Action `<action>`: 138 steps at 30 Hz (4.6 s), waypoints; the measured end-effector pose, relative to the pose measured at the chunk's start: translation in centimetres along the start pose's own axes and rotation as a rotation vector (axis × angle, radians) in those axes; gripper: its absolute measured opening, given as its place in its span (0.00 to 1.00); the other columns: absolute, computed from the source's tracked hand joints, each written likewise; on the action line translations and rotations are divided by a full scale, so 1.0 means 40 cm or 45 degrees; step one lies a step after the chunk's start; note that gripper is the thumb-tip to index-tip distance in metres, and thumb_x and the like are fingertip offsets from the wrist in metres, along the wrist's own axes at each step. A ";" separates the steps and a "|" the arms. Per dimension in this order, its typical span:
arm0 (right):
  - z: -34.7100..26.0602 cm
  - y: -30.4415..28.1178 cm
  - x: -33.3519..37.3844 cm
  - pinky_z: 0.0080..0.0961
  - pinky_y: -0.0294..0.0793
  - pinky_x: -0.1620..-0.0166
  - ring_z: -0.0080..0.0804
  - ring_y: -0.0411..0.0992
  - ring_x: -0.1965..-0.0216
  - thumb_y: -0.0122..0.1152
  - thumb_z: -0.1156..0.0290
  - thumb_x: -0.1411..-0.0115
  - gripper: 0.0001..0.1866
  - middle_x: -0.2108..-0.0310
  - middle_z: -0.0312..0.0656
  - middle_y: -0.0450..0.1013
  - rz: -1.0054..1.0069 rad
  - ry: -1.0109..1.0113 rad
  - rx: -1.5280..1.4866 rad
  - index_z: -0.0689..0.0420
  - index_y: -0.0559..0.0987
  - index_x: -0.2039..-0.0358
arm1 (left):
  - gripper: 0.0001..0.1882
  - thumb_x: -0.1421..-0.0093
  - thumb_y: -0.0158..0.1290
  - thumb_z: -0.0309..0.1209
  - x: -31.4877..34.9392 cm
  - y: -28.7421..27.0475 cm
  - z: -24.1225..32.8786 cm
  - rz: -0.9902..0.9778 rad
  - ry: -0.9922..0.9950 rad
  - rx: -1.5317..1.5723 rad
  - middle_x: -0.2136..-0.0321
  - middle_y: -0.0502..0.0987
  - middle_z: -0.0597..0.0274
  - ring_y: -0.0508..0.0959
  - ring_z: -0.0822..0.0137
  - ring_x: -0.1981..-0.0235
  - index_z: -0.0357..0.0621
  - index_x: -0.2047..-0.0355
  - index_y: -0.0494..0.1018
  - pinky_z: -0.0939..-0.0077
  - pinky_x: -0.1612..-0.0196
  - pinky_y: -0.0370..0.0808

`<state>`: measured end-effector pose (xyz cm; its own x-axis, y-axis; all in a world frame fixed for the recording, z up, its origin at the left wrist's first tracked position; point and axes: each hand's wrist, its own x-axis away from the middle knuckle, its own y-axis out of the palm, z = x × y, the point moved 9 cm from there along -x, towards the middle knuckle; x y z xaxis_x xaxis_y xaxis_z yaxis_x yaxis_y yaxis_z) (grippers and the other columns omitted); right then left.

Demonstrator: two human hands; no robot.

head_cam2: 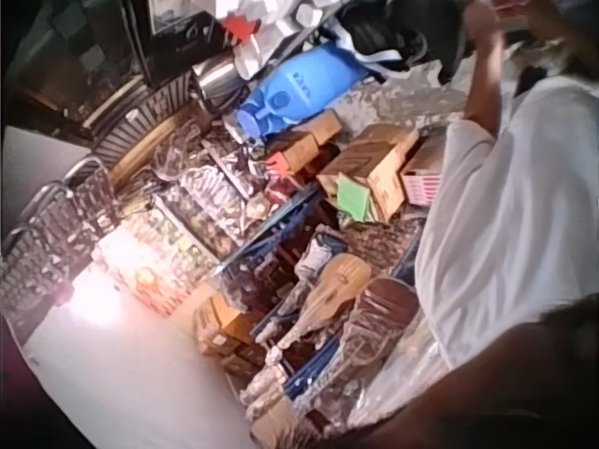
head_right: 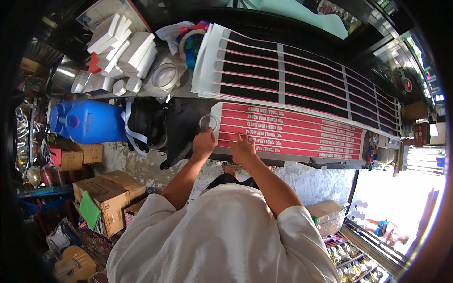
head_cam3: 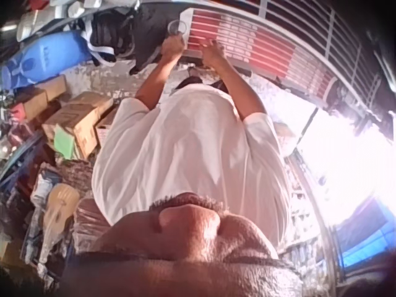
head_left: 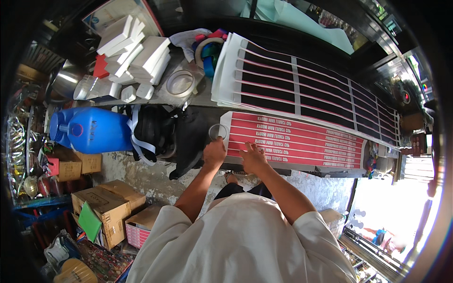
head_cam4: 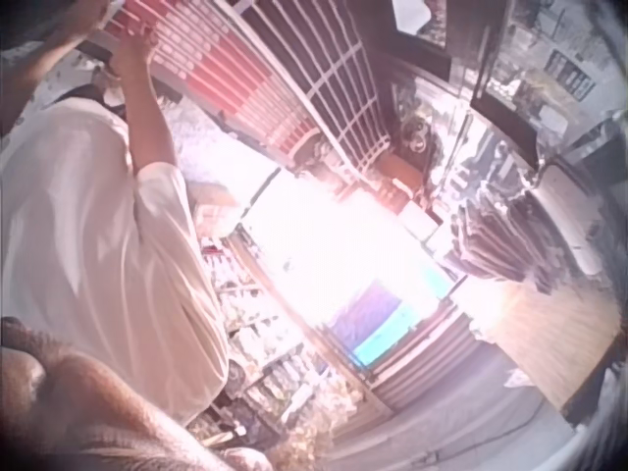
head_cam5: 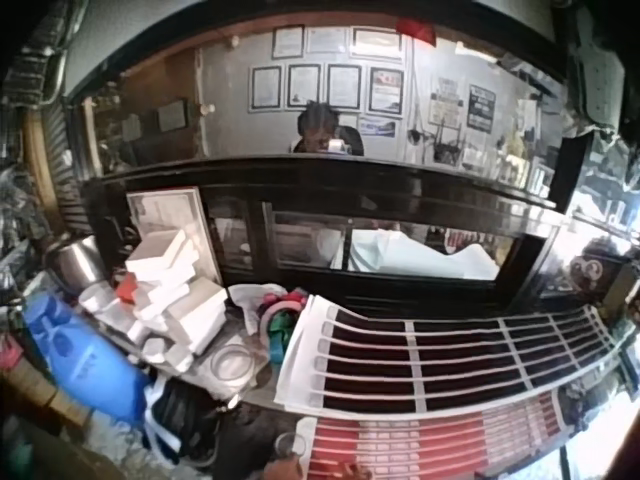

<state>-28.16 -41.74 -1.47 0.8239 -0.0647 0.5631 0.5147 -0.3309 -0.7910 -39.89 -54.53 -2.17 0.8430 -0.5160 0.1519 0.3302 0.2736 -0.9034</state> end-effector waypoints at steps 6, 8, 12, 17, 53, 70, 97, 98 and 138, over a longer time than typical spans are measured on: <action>-0.001 -0.065 0.112 0.59 0.64 0.28 0.57 0.59 0.24 0.69 0.67 0.37 0.27 0.27 0.54 0.61 0.446 -0.248 -0.123 0.53 0.78 0.36 | 0.17 0.28 0.55 0.40 0.147 -0.044 0.045 0.095 0.032 0.191 0.68 0.86 0.44 0.86 0.39 0.68 0.44 0.46 0.78 0.42 0.64 0.82; 0.045 -0.048 0.204 0.52 0.70 0.32 0.53 0.68 0.31 0.68 0.69 0.36 0.24 0.33 0.54 0.69 0.495 -0.305 -0.368 0.57 0.79 0.40 | 0.16 0.27 0.56 0.40 0.231 -0.061 0.048 0.043 0.112 0.302 0.67 0.86 0.47 0.87 0.42 0.68 0.44 0.47 0.78 0.45 0.64 0.83; 0.189 0.068 0.361 0.46 0.80 0.45 0.55 0.81 0.48 0.69 0.70 0.36 0.18 0.50 0.55 0.81 0.502 -0.237 -0.809 0.60 0.82 0.46 | 0.11 0.28 0.60 0.38 0.333 -0.214 -0.070 0.391 -0.096 0.617 0.69 0.85 0.54 0.87 0.48 0.71 0.46 0.52 0.81 0.53 0.66 0.82; 0.380 0.292 0.473 0.40 0.86 0.54 0.47 0.86 0.58 0.69 0.67 0.34 0.15 0.58 0.51 0.85 0.500 0.180 -0.883 0.56 0.85 0.49 | 0.15 0.29 0.62 0.37 0.365 -0.510 -0.375 0.930 -0.428 0.376 0.62 0.84 0.52 0.84 0.54 0.67 0.40 0.50 0.81 0.61 0.62 0.80; 0.596 0.523 0.508 0.43 0.85 0.47 0.48 0.87 0.52 0.68 0.57 0.33 0.21 0.56 0.54 0.86 0.404 0.402 -0.926 0.56 0.85 0.45 | 0.12 0.40 0.65 0.23 0.129 -0.806 -0.504 1.229 -0.165 0.158 0.64 0.83 0.48 0.83 0.47 0.64 0.38 0.55 0.80 0.56 0.58 0.79; 0.509 0.406 0.468 0.42 0.84 0.48 0.48 0.86 0.50 0.68 0.57 0.34 0.22 0.55 0.55 0.86 0.410 0.289 -1.023 0.58 0.84 0.46 | 0.13 0.25 0.51 0.24 0.201 -1.277 -0.245 1.404 0.195 1.119 0.63 0.84 0.60 0.83 0.74 0.64 0.37 0.43 0.77 0.76 0.57 0.80; -0.080 -0.600 0.755 0.25 0.75 0.55 0.31 0.78 0.62 0.72 0.75 0.41 0.13 0.66 0.47 0.80 0.380 -0.894 -1.807 0.66 0.79 0.59 | 0.16 0.43 0.66 0.25 0.433 -0.842 0.615 -0.056 1.064 1.016 0.69 0.74 0.54 0.81 0.46 0.64 0.38 0.57 0.72 0.51 0.62 0.75; -0.077 -0.596 0.756 0.25 0.75 0.57 0.32 0.79 0.64 0.71 0.76 0.41 0.11 0.68 0.48 0.80 0.327 -0.981 -1.775 0.66 0.79 0.60 | 0.15 0.41 0.65 0.26 0.443 -0.809 0.602 -0.226 1.091 1.004 0.69 0.75 0.54 0.81 0.46 0.64 0.38 0.58 0.72 0.50 0.62 0.76; 1.569 -0.118 0.939 0.35 0.82 0.57 0.41 0.86 0.60 0.74 0.75 0.37 0.14 0.62 0.51 0.85 0.611 0.284 -0.618 0.59 0.80 0.53 | 0.08 0.39 0.63 0.19 0.123 0.191 -0.068 0.390 -0.662 0.508 0.64 0.84 0.60 0.80 0.69 0.67 0.35 0.58 0.79 0.69 0.62 0.77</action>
<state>15.27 16.48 8.40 0.8381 -0.4817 0.2561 -0.0990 -0.5959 -0.7970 -34.36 -57.19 -9.41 0.9828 0.0569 0.1758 0.0928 0.6707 -0.7359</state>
